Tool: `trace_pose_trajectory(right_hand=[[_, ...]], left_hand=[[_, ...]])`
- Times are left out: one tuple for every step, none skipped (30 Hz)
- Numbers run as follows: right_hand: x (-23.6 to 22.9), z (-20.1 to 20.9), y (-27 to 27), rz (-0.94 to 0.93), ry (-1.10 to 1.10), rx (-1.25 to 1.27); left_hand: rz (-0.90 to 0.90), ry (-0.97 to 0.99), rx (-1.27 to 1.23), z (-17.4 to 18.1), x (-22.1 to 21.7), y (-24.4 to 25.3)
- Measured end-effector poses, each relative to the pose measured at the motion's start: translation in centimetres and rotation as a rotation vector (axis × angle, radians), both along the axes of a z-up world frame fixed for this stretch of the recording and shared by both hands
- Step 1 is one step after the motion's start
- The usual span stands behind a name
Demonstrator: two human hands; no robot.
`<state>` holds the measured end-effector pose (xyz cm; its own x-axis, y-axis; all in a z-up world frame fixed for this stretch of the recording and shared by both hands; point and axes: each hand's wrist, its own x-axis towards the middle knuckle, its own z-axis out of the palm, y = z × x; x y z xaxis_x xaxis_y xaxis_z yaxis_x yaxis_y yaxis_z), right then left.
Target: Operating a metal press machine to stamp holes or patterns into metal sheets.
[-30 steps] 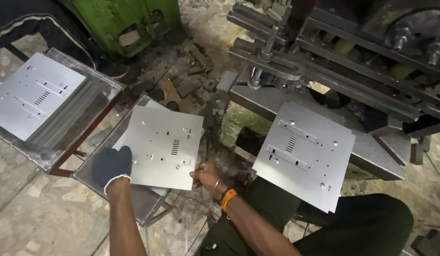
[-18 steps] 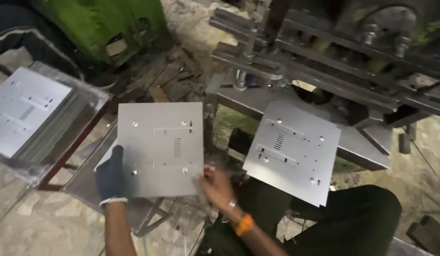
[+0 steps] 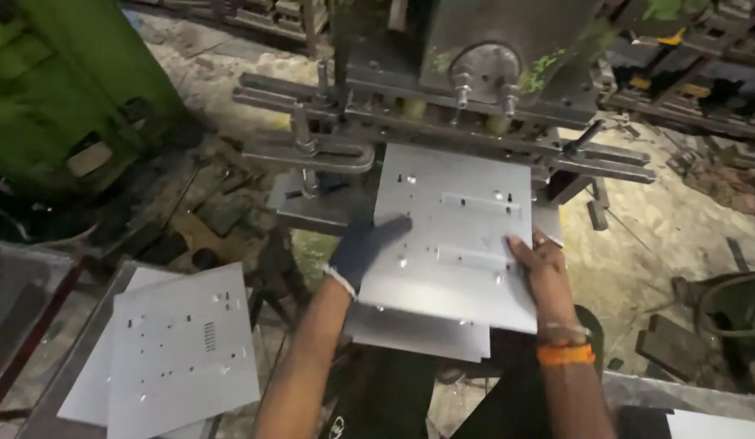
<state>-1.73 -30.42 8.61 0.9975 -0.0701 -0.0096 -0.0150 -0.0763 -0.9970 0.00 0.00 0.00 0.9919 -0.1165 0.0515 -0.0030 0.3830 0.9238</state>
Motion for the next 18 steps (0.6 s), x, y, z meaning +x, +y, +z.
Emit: trace_pose_trajectory(right_hand=[[1.8,-0.8,-0.6,-0.004,-0.002,0.001],[3.5,-1.6,-1.3,0.032,-0.069,-0.020],[5.4,-2.4,-1.9,0.064,-0.138,-0.042],[6.0,-2.4,-1.9,0.057,-0.142,-0.041],[6.6,-2.4,-1.8,0.027,-0.030,-0.034],[7.3,-2.5,-1.6,-0.002,0.082,-0.027],[7.7,-2.6,-1.6,-0.004,0.080,-0.026],[7.9,-2.7,-1.5,0.039,0.052,-0.035],[7.9,-3.1,-1.2,0.085,0.030,-0.045],[7.5,-2.7,-0.7,0.088,0.034,-0.045],[7.1,-2.2,-0.1,0.063,0.036,-0.041],[6.7,-1.7,0.4,0.039,0.037,-0.038],[7.3,-3.0,-0.2,0.039,0.035,-0.038],[7.8,-4.2,-0.7,0.049,0.014,-0.006],[8.3,-5.5,-1.3,0.058,-0.007,0.026],[8.5,-5.7,-1.3,0.060,-0.008,0.026],[8.6,-5.8,-1.5,0.064,-0.060,-0.016],[8.6,-6.0,-1.7,0.069,-0.112,-0.057]], left_hand=[[-0.004,-0.002,0.001,-2.9,2.8,0.2],[-0.137,0.044,-0.237,-5.8,5.7,0.3],[-0.273,0.093,-0.473,-8.7,8.8,0.5],[-0.281,0.091,-0.471,-5.2,7.7,0.4],[-0.082,0.047,-0.128,-1.7,6.5,0.4],[0.117,0.006,0.213,1.7,5.2,0.4],[0.116,0.004,0.213,2.2,5.4,0.6],[0.143,0.048,0.210,2.6,5.4,0.9],[0.174,0.099,0.205,2.8,5.0,1.2],[0.176,0.104,0.206,1.8,5.2,1.4],[0.143,0.107,0.084,1.0,5.6,1.6],[0.111,0.109,-0.038,0.2,5.9,1.8],[0.111,0.108,-0.038,1.4,5.3,1.6],[0.140,0.147,0.056,2.6,4.7,1.5],[0.169,0.186,0.151,3.7,4.1,1.4],[0.170,0.185,0.151,3.7,4.0,1.4],[0.174,0.164,0.141,3.8,4.0,1.3],[0.178,0.144,0.132,3.9,3.9,1.2]])
